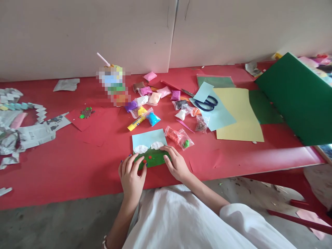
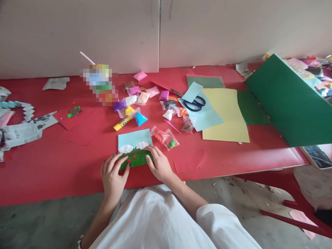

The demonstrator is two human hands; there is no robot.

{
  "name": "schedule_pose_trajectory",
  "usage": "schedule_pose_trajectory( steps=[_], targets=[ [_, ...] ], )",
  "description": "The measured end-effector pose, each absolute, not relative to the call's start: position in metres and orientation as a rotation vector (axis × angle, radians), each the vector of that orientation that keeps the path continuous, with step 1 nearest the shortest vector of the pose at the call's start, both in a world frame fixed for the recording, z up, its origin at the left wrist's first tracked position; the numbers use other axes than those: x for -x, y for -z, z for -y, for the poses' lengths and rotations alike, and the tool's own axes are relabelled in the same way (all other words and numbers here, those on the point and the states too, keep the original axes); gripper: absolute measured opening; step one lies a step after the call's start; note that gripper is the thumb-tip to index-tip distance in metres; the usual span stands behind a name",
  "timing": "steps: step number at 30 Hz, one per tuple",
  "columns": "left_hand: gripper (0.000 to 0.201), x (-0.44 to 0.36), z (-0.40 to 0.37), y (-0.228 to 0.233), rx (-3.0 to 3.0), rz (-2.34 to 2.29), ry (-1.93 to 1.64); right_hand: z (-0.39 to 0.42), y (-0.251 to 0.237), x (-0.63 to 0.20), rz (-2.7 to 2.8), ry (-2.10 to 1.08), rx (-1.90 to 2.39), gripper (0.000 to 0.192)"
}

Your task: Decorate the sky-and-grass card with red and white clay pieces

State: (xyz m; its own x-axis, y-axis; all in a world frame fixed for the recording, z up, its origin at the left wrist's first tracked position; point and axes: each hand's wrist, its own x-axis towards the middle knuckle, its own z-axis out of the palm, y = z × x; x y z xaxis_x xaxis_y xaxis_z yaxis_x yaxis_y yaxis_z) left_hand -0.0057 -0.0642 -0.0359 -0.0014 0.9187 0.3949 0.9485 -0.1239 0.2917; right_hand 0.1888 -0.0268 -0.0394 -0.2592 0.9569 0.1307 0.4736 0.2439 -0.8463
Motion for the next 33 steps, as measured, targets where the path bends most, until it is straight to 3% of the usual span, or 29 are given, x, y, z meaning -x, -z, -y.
schedule_pose_trajectory(
  steps=[10,14,20,24,29,33],
  targets=[
    [0.010,0.005,0.057,0.033,2.164,2.032,0.796,0.026,0.039,-0.185,1.864,-0.883,1.335,0.029],
    [0.018,0.006,0.058,0.032,2.166,2.006,0.823,0.029,0.038,-0.186,1.857,-0.848,1.301,0.027],
    [0.016,0.008,0.056,0.027,2.161,1.967,0.904,0.013,0.036,-0.193,1.908,-0.456,1.273,0.026],
    [0.015,0.002,0.047,0.017,2.187,1.900,0.984,-0.024,0.043,-0.202,1.852,-0.230,1.640,0.053],
    [0.016,-0.012,0.025,0.002,2.256,1.875,1.120,-0.046,0.041,-0.211,1.926,-0.260,1.637,0.032],
    [0.021,-0.020,0.005,-0.007,2.396,2.021,1.352,-0.031,0.020,-0.208,1.954,-0.409,1.310,0.036]
  ],
)
